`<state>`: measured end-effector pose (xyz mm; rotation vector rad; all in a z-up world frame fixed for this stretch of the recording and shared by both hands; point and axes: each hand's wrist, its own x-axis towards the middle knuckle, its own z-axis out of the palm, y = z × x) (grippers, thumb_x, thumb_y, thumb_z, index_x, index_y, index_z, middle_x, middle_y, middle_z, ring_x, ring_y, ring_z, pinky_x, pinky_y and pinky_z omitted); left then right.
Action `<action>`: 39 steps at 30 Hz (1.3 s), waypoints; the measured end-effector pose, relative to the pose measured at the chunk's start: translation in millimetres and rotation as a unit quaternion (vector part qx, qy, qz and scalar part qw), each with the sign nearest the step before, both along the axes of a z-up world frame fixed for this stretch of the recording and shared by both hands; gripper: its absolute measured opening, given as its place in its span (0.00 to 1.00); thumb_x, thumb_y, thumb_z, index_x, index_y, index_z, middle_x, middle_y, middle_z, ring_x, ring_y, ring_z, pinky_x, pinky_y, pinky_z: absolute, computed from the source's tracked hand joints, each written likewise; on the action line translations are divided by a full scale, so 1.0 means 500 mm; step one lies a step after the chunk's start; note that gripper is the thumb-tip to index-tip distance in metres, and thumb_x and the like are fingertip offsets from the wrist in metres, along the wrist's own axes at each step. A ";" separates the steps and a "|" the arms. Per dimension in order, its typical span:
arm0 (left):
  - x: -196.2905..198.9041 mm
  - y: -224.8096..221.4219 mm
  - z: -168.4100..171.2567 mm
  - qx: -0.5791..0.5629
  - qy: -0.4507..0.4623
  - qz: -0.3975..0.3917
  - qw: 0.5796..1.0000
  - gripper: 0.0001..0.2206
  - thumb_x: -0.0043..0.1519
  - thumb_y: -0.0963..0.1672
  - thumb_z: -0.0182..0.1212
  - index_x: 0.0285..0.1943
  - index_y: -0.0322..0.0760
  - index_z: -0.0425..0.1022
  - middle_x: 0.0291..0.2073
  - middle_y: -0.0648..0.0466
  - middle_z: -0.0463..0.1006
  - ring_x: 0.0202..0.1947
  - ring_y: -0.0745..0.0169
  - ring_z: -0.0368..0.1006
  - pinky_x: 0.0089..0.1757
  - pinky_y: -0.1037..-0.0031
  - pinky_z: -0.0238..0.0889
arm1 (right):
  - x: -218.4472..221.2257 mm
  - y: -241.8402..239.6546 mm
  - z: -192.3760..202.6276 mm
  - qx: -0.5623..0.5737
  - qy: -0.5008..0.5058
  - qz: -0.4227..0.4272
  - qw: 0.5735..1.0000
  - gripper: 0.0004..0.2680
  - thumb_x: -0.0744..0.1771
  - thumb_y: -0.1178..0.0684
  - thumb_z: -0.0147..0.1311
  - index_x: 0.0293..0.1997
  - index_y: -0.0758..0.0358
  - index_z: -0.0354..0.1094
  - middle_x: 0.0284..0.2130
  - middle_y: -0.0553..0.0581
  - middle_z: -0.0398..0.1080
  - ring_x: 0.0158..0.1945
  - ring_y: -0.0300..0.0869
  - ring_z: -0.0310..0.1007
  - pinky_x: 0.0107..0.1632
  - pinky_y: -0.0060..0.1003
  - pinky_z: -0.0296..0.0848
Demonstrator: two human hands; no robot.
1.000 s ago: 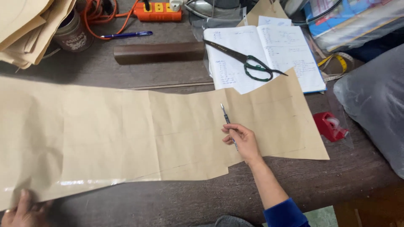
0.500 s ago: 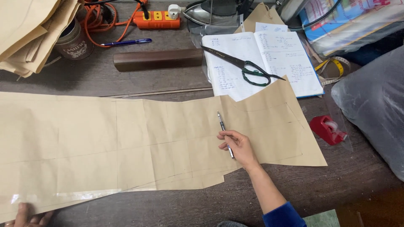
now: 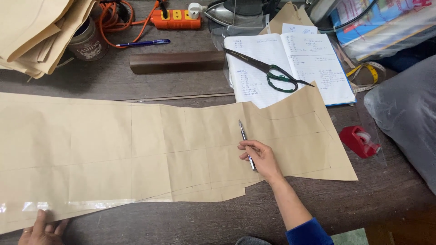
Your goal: Cutting out a paper pattern with scissors and marking it with a ruler and pen for garment construction.
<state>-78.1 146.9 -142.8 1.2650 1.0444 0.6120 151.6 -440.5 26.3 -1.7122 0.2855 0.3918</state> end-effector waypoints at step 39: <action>0.028 -0.132 0.152 -0.015 0.012 -0.027 0.999 0.14 0.66 0.43 0.65 0.38 0.44 0.58 0.38 0.53 0.73 0.43 0.70 0.75 0.46 0.65 0.78 | 0.005 -0.005 -0.023 0.023 -0.025 -0.005 0.999 0.08 0.67 0.56 0.48 0.46 0.66 0.72 0.38 0.62 0.76 0.28 0.42 0.75 0.34 0.33 0.76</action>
